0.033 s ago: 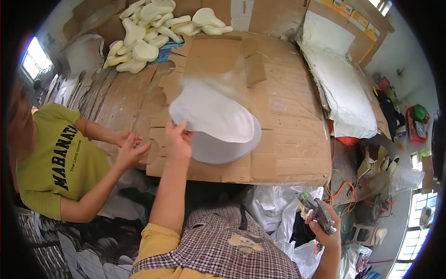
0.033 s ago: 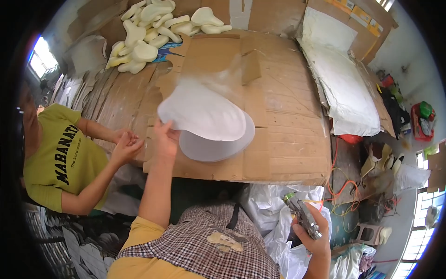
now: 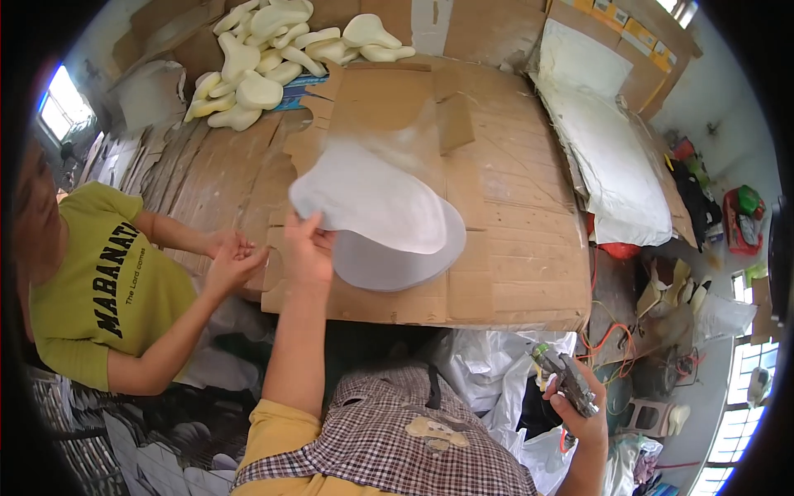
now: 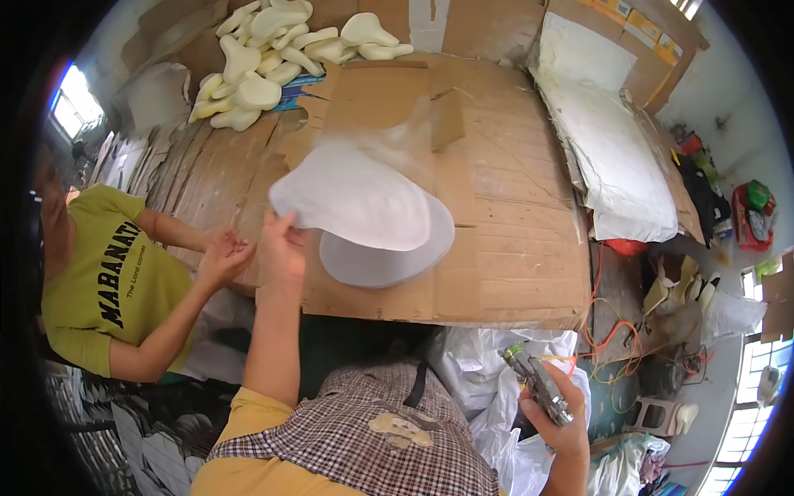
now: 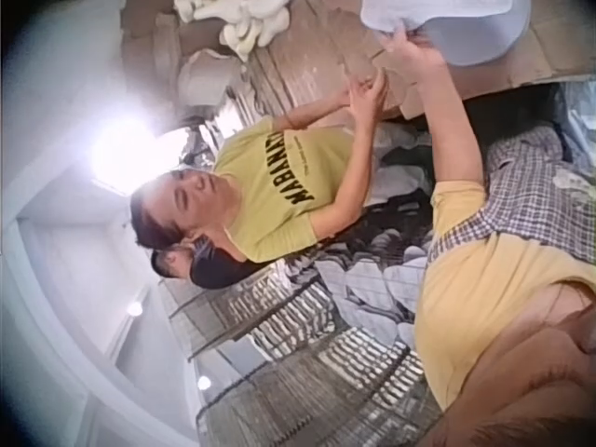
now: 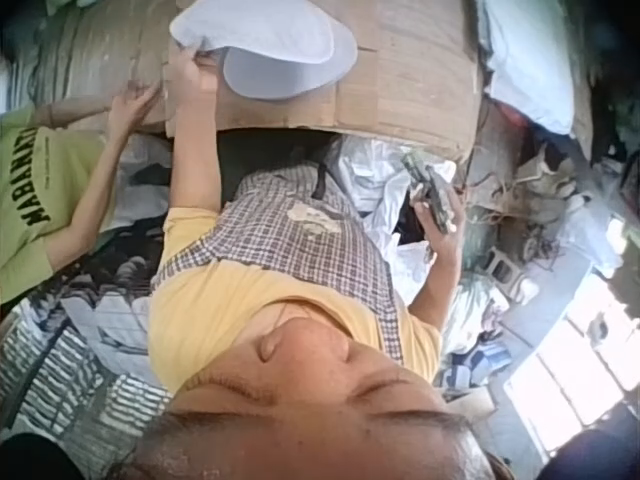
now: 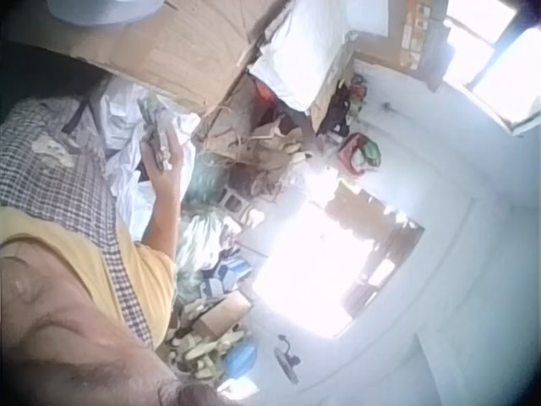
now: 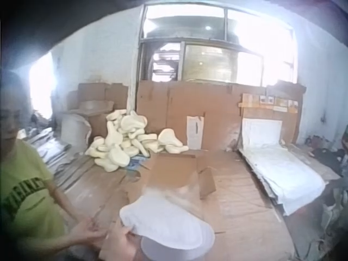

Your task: Applying spray adhesive to white foam pads and passing them to a coworker for assembly.

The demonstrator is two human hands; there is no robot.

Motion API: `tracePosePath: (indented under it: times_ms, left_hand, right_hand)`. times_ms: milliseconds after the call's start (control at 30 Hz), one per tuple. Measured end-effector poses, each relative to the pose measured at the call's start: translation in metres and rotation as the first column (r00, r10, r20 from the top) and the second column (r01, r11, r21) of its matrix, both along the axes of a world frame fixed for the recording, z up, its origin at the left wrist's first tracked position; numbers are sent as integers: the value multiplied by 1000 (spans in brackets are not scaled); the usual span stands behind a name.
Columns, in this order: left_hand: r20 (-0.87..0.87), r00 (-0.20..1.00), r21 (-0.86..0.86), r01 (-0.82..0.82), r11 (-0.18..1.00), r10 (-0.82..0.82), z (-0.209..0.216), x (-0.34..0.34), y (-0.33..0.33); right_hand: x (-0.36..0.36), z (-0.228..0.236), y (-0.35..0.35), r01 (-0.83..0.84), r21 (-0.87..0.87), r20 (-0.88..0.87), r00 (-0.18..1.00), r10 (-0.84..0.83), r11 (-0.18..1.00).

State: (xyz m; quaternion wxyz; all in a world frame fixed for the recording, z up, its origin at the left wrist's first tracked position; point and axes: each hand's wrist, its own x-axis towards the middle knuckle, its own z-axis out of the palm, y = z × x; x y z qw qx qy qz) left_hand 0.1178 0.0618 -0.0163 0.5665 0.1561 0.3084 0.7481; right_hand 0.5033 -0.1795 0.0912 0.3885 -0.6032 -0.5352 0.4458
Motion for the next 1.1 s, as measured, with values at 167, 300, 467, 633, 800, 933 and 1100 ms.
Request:
tracePosePath:
  times_ms: [167,300,467,633,800,933,1100]
  left_hand:
    - [-38,987,81,-151,985,154,21,-73,-23]
    - [-63,972,108,-221,969,228,28,-101,-49]
    - [-175,894,50,-410,911,412,23,-108,-68]
    - [-110,900,45,-420,907,422,-5,-109,-102]
    - [-33,951,-310,-302,902,307,-78,-93,-134]
    - [-5,954,-372,-278,885,298,-102,-80,-144]
    - [11,952,-336,-284,898,305,-109,-83,-138]
  right_hand:
    - [-6,-6,-4,-82,-56,-20,996,81,995]
    - [-7,6,0,-11,-28,-21,1000,11,1000]
    - [7,18,-3,-64,-107,34,997,68,992]
    - [-11,5,5,-196,-77,-53,980,192,978]
    - [-18,10,23,89,45,-116,990,-83,995]
    - [-3,25,14,140,46,47,989,-143,989]
    - [7,29,-8,62,-59,96,994,-57,996]
